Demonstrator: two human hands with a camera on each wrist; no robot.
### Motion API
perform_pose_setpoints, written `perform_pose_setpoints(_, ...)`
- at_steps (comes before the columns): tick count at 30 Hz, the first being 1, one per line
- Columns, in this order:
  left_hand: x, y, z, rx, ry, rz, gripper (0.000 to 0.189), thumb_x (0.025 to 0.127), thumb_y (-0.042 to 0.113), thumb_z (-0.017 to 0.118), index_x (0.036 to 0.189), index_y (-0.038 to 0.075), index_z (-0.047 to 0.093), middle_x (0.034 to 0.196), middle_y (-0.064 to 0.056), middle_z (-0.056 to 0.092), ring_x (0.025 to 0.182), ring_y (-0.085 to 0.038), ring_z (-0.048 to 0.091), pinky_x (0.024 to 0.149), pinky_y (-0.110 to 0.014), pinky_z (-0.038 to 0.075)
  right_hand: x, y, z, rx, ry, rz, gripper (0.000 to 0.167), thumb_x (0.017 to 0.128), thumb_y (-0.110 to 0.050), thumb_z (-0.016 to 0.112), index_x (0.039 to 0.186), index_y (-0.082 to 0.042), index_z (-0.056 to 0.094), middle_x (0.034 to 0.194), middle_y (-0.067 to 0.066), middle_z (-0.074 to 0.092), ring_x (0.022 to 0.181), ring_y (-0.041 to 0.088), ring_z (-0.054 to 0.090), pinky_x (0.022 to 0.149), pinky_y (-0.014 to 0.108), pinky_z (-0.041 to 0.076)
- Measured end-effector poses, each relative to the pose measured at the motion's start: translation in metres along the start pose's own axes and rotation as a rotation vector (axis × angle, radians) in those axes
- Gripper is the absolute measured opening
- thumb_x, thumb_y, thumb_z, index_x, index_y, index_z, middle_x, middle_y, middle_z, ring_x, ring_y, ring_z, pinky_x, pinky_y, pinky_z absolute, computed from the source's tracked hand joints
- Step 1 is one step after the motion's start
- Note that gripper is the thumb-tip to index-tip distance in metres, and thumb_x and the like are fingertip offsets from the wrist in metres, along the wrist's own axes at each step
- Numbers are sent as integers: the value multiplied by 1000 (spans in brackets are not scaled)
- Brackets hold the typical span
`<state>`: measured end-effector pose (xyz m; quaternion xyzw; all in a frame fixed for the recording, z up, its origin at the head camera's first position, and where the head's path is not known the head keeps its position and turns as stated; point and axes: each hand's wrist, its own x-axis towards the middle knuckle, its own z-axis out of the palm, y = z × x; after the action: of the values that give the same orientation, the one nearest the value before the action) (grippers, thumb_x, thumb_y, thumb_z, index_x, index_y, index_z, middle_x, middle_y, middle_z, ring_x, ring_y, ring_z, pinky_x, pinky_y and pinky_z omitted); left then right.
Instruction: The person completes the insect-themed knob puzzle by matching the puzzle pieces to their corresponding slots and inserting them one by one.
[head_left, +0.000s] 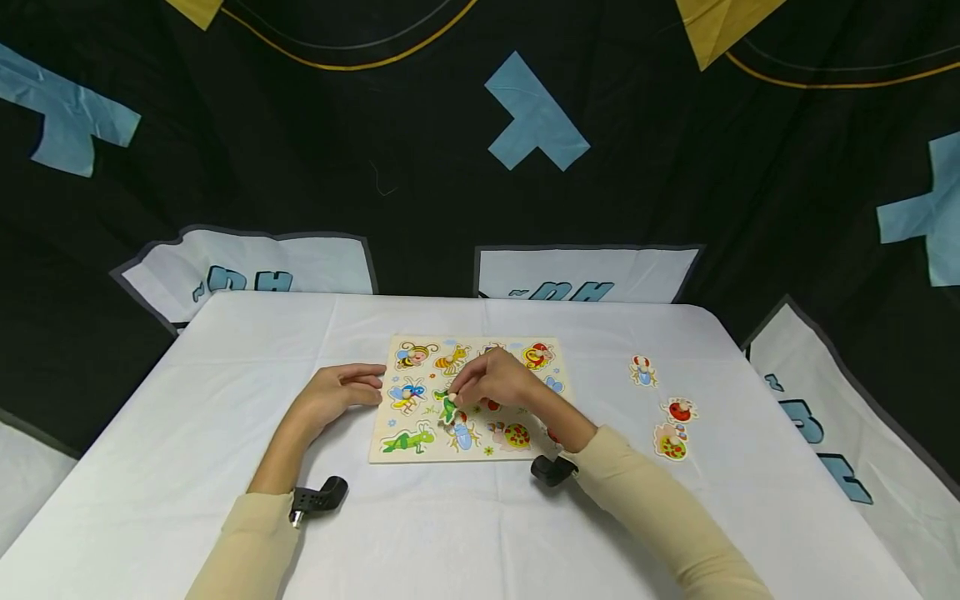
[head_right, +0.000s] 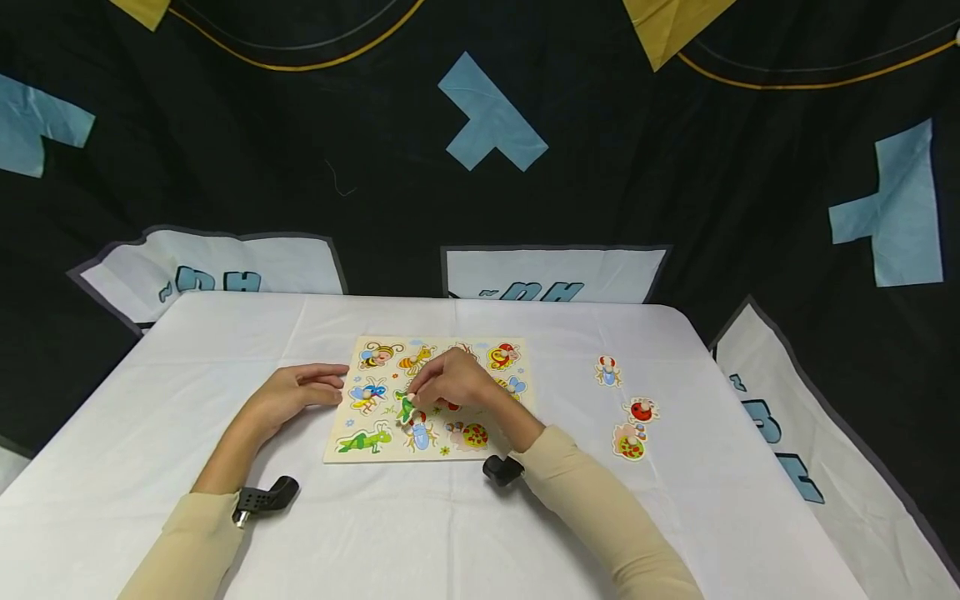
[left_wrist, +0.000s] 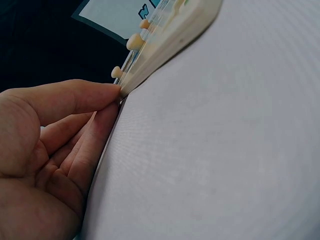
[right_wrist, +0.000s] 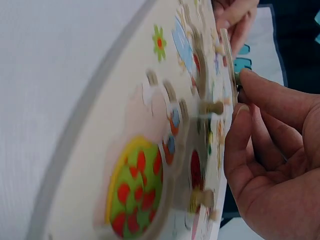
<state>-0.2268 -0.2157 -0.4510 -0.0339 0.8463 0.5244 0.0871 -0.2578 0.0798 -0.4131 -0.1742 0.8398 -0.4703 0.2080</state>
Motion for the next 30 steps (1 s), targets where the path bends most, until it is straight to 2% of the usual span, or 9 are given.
perform_pose_setpoints(3, 0, -1, -1, -5, -1, 3, 58, 84, 16, 79, 140, 12, 62, 124, -10, 70, 101, -12, 69, 109, -46, 38, 1, -3, 7, 7, -15, -3, 11, 80, -9, 84, 90, -11, 81, 73, -2, 73, 58, 15, 53, 52, 25, 40)
perform_pose_setpoints(9, 0, -2, -1, -11, -4, 6, 57, 84, 15, 79, 139, 11, 63, 120, -9, 72, 99, -10, 68, 104, -40, 42, 2, -6, 19, 29, -34, -26, 12, 77, -8, 86, 88, -10, 81, 75, 1, 76, 66, 16, 61, 60, 26, 47)
perform_pose_setpoints(16, 0, -2, 0, -11, -9, 10, 58, 83, 16, 79, 138, 10, 63, 118, -7, 73, 100, -8, 67, 96, -30, 45, 2, -10, 30, 19, -72, -58, 11, 78, -6, 84, 87, -9, 80, 74, 2, 75, 65, 15, 61, 60, 26, 48)
perform_pose_setpoints(23, 1, -4, -1, 5, -11, 23, 57, 84, 16, 79, 139, 11, 63, 119, -8, 73, 100, -8, 68, 97, -30, 45, 3, -12, 40, -2, -97, -64, 11, 77, -7, 86, 85, -12, 81, 76, 1, 76, 68, 8, 64, 63, 23, 47)
perform_pose_setpoints(30, 2, -5, -3, 5, -16, 29, 57, 85, 16, 79, 139, 11, 63, 119, -7, 73, 100, -6, 68, 95, -26, 45, 3, -15, 49, 10, -101, -65, 10, 76, -8, 87, 84, -10, 81, 73, -1, 76, 62, 7, 61, 55, 22, 42)
